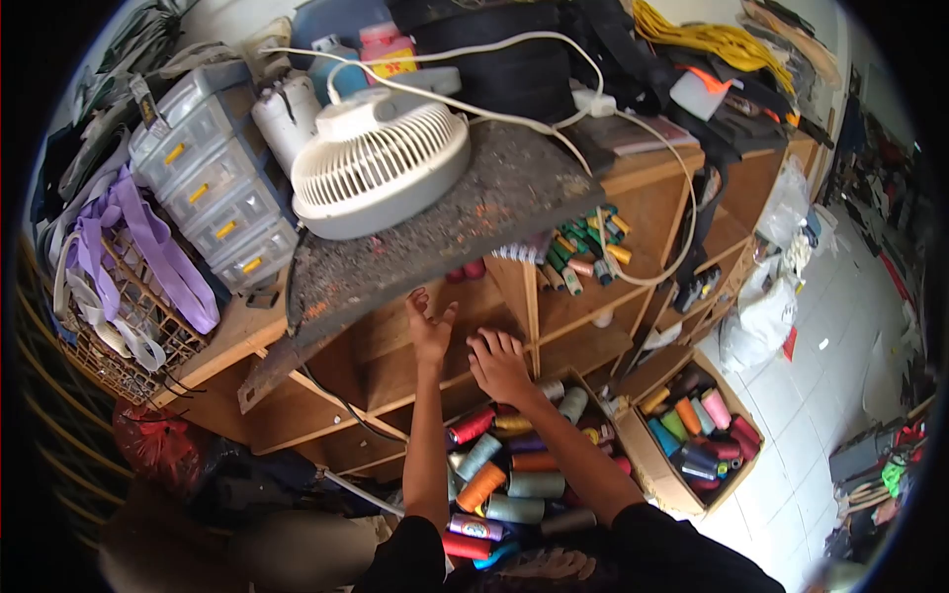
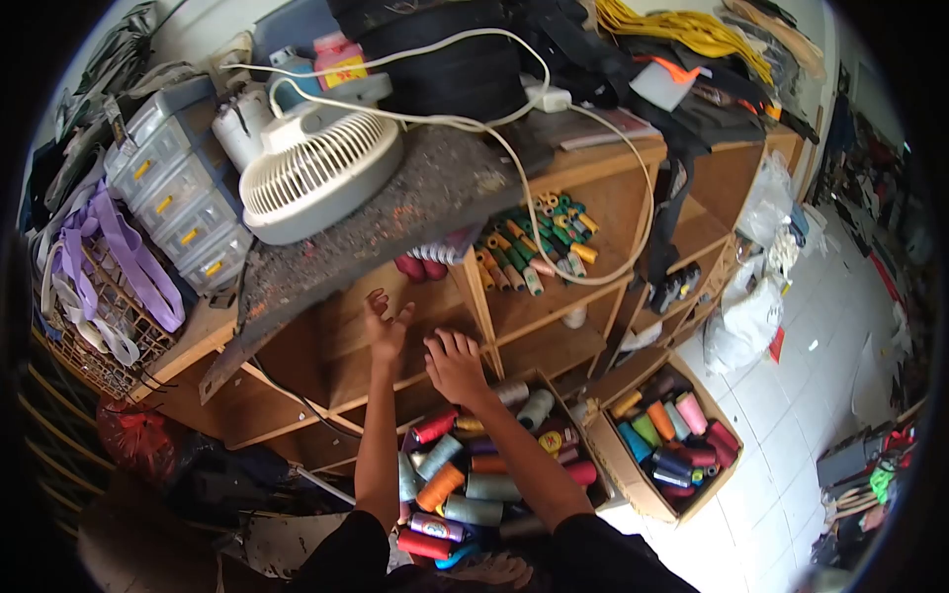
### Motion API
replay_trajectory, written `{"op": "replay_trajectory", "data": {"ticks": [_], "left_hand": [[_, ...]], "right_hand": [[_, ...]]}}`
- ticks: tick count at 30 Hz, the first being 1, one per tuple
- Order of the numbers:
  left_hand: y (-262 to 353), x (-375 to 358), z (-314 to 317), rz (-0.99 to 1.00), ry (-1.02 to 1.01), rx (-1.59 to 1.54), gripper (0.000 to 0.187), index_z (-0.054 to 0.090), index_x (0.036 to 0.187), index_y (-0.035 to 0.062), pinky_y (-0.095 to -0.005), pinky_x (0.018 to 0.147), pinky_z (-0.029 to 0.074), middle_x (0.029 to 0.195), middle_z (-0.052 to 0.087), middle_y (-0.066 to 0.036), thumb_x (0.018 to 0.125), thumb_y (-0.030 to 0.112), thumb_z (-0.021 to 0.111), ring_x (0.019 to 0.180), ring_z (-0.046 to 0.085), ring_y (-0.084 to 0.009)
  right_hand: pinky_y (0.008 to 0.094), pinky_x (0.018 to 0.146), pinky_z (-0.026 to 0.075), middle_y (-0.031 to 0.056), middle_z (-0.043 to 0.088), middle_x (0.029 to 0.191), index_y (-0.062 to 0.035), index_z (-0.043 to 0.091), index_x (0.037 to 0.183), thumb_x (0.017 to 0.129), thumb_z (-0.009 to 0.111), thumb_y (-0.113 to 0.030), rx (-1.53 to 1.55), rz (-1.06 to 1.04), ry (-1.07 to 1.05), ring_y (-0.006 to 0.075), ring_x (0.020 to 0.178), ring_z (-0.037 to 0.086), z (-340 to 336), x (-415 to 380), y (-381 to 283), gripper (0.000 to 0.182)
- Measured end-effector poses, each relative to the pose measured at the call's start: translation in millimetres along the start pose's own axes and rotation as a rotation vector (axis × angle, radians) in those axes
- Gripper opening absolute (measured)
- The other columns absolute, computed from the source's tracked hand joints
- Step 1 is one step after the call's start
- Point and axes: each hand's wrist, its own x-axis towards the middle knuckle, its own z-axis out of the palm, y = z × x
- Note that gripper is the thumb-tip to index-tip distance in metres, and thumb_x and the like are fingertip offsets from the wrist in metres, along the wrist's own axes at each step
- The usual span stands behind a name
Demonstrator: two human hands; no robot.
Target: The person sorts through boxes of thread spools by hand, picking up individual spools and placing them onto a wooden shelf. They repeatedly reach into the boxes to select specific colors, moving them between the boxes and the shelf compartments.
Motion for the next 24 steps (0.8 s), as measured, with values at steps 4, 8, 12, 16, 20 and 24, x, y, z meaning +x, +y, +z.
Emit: {"op": "replay_trajectory", "data": {"ticks": [4,8,12,16,20,24], "left_hand": [[15,-97,-42,-0.076,-0.132,-0.207,0.048,0.046,0.124,0.003,-0.0325,0.085,0.051,0.111,0.059,-0.012,0.084,0.01,0.073,0.1,0.061,-0.0201],[33,-204,-81,-0.078,-0.362,0.016,0.033,0.057,0.113,0.0018,-0.0335,0.08,0.054,0.103,0.066,-0.011,0.085,0.009,0.071,0.089,0.066,-0.0209],[17,-270,-107,-0.019,-0.391,0.285,0.04,0.058,0.112,0.0023,-0.0416,0.089,0.048,0.11,0.062,-0.018,0.077,0.012,0.073,0.104,0.06,-0.0338],[15,-297,-138,0.031,-0.36,0.396,0.042,0.059,0.113,0.0032,-0.0417,0.095,0.043,0.111,0.06,-0.018,0.074,0.009,0.073,0.108,0.055,-0.0372],[23,-317,-179,-0.015,-0.315,0.458,0.039,0.057,0.113,0.0026,-0.0418,0.092,0.044,0.109,0.06,-0.017,0.077,0.006,0.071,0.105,0.056,-0.0356],[14,-344,-209,-0.053,-0.289,0.51,0.04,0.057,0.114,0.0023,-0.0406,0.088,0.047,0.11,0.059,-0.018,0.077,0.007,0.071,0.102,0.058,-0.0343]], "right_hand": [[0.0449,0.097,0.033,0.0111,0.049,0.126,-0.0131,0.054,0.12,0.086,0.059,-0.03,0.023,0.027,-0.074,0.0295,0.119,0.043,6,-4,6,0.038],[0.0483,0.102,0.028,0.0095,0.043,0.134,-0.0199,0.051,0.125,0.081,0.066,-0.039,0.139,0.074,-0.272,0.0309,0.127,0.036,8,2,17,0.05],[0.0468,0.105,0.028,0.0079,0.05,0.13,-0.0198,0.058,0.117,0.079,0.07,-0.038,0.335,0.042,-0.375,0.0306,0.126,0.04,-10,8,23,0.044],[0.0288,0.092,0.047,0.0076,0.064,0.108,-0.0037,0.057,0.112,0.091,0.064,-0.013,1.16,0.279,-0.336,0.0178,0.104,0.062,-40,-10,20,0.024],[0.0271,0.095,0.046,0.0084,0.061,0.111,-0.0021,0.052,0.122,0.097,0.055,-0.008,1.293,0.49,-0.524,0.0151,0.11,0.059,-99,-75,39,0.026],[0.0277,0.093,0.047,0.0079,0.06,0.109,-0.0012,0.051,0.121,0.096,0.057,-0.008,1.089,0.559,-0.56,0.015,0.105,0.06,-141,-159,77,0.027]]}}
